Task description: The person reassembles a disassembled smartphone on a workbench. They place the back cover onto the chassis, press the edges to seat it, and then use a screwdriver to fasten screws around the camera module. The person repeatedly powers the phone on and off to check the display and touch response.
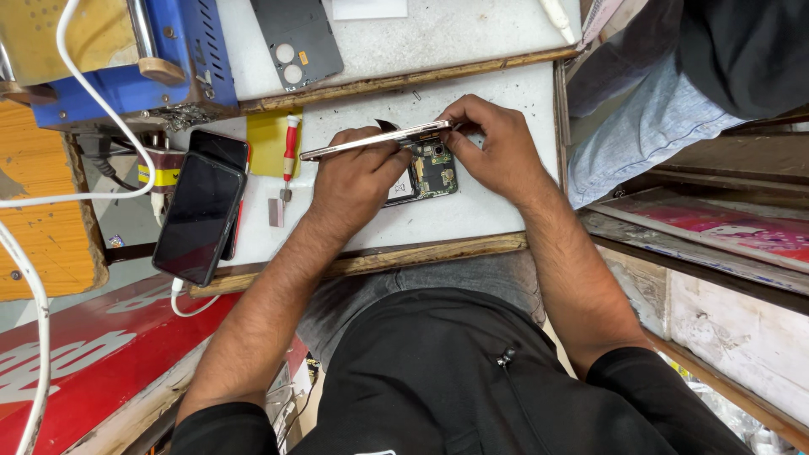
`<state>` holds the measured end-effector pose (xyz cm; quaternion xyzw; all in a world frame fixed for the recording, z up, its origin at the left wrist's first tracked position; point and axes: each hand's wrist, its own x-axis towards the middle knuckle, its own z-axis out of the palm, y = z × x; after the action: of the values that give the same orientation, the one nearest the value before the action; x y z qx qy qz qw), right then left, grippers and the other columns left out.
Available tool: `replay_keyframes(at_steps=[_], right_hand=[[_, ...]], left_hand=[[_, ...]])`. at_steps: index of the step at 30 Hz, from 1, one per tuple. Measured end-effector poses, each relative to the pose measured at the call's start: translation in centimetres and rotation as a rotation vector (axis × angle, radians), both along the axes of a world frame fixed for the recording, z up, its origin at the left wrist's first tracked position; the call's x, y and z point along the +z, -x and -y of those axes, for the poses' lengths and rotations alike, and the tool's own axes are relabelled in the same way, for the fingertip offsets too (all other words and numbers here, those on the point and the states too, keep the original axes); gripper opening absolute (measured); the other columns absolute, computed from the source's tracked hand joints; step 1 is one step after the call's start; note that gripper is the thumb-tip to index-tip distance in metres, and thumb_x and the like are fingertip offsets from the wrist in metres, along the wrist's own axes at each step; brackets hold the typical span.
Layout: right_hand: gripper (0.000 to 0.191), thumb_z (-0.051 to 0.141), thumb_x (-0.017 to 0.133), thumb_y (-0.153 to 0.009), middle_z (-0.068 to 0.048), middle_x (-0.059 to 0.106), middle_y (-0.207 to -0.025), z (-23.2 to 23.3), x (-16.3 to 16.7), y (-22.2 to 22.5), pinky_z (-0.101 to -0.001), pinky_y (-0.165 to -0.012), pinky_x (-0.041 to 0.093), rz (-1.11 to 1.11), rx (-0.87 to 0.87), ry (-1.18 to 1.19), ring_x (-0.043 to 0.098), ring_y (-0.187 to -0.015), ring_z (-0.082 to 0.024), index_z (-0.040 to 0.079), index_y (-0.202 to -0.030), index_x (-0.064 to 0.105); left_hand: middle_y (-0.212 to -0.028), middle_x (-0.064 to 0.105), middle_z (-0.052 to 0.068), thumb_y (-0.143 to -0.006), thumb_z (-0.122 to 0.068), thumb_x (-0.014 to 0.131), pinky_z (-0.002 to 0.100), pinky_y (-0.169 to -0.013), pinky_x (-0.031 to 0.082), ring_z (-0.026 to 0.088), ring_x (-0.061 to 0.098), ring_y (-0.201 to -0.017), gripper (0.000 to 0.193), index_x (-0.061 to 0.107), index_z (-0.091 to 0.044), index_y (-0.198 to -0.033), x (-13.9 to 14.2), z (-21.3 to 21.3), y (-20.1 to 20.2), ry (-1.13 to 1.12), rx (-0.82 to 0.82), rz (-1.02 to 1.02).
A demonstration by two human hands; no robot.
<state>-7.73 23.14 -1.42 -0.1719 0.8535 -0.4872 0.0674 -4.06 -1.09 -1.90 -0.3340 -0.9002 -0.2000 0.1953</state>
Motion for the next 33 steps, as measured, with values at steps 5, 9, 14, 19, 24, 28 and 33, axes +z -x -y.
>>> replay_keyframes(at_steps=[5, 9, 14, 19, 24, 28, 33], right_hand=[[0.014, 0.004, 0.074, -0.098, -0.008, 0.076, -0.103, -0.1, 0.1, 0.2, -0.0314, -0.089, 0.063, -0.002, 0.003, 0.025, 0.076, -0.099, -0.018, 0.004, -0.11, 0.068], [0.014, 0.003, 0.074, -0.098, -0.008, 0.076, -0.103, -0.3, 0.1, 0.4, -0.0308, -0.09, 0.064, 0.0, 0.005, 0.034, 0.076, -0.1, -0.018, 0.004, -0.11, 0.067], [0.014, 0.003, 0.074, -0.098, -0.008, 0.075, -0.103, -0.3, 0.1, 0.4, -0.0313, -0.09, 0.064, -0.014, 0.016, 0.045, 0.076, -0.1, -0.018, 0.004, -0.111, 0.067], [0.014, 0.003, 0.074, -0.098, -0.008, 0.075, -0.103, -0.3, 0.2, 0.5, -0.0313, -0.09, 0.064, -0.016, 0.016, 0.035, 0.076, -0.1, -0.018, 0.004, -0.11, 0.068], [0.013, 0.004, 0.074, -0.098, -0.008, 0.076, -0.101, -0.3, 0.2, 0.6, -0.0311, -0.09, 0.064, -0.014, 0.027, 0.019, 0.076, -0.099, -0.018, 0.006, -0.11, 0.068], [0.013, 0.003, 0.073, -0.097, -0.007, 0.076, -0.101, -0.2, 0.4, 0.6, -0.0316, -0.09, 0.064, -0.014, 0.035, -0.007, 0.076, -0.1, -0.018, 0.006, -0.109, 0.068], [0.014, 0.003, 0.074, -0.096, -0.007, 0.076, -0.101, 0.1, 0.5, 1.0, -0.0319, -0.089, 0.063, -0.023, 0.039, -0.003, 0.076, -0.099, -0.018, 0.006, -0.109, 0.068]], left_hand=[[-0.108, 0.072, 0.005, -0.095, -0.013, 0.077, 0.041, -0.091, 0.053, 0.023, 0.066, -0.11, 0.013, 0.077, -0.009, -0.107, 0.0, -0.1, 0.3, 0.029, -0.027, -0.027], [-0.107, 0.071, 0.006, -0.095, -0.014, 0.075, 0.042, -0.094, 0.053, 0.023, 0.066, -0.113, 0.014, 0.076, -0.009, -0.108, 0.0, -0.2, 0.6, 0.073, -0.055, -0.051], [-0.107, 0.071, 0.006, -0.094, -0.014, 0.074, 0.042, -0.096, 0.054, 0.023, 0.066, -0.114, 0.017, 0.076, -0.009, -0.11, 0.1, -0.1, 0.4, 0.109, -0.062, -0.055], [-0.107, 0.071, 0.007, -0.096, -0.014, 0.075, 0.041, -0.096, 0.053, 0.022, 0.066, -0.114, 0.014, 0.076, -0.009, -0.11, -0.1, -0.3, 0.4, 0.107, -0.045, -0.062], [-0.106, 0.07, 0.007, -0.096, -0.014, 0.075, 0.043, -0.093, 0.053, 0.022, 0.065, -0.111, 0.015, 0.077, -0.008, -0.11, -0.2, -0.4, 0.4, 0.105, -0.059, -0.039], [-0.106, 0.069, 0.007, -0.096, -0.016, 0.073, 0.045, -0.096, 0.053, 0.023, 0.064, -0.112, 0.016, 0.076, -0.008, -0.11, 0.3, -0.4, 0.2, 0.12, -0.047, -0.05], [-0.109, 0.068, 0.009, -0.09, -0.017, 0.069, 0.046, -0.097, 0.053, 0.027, 0.064, -0.115, 0.022, 0.075, -0.007, -0.109, 0.8, -0.6, 0.0, 0.199, -0.006, -0.071]])
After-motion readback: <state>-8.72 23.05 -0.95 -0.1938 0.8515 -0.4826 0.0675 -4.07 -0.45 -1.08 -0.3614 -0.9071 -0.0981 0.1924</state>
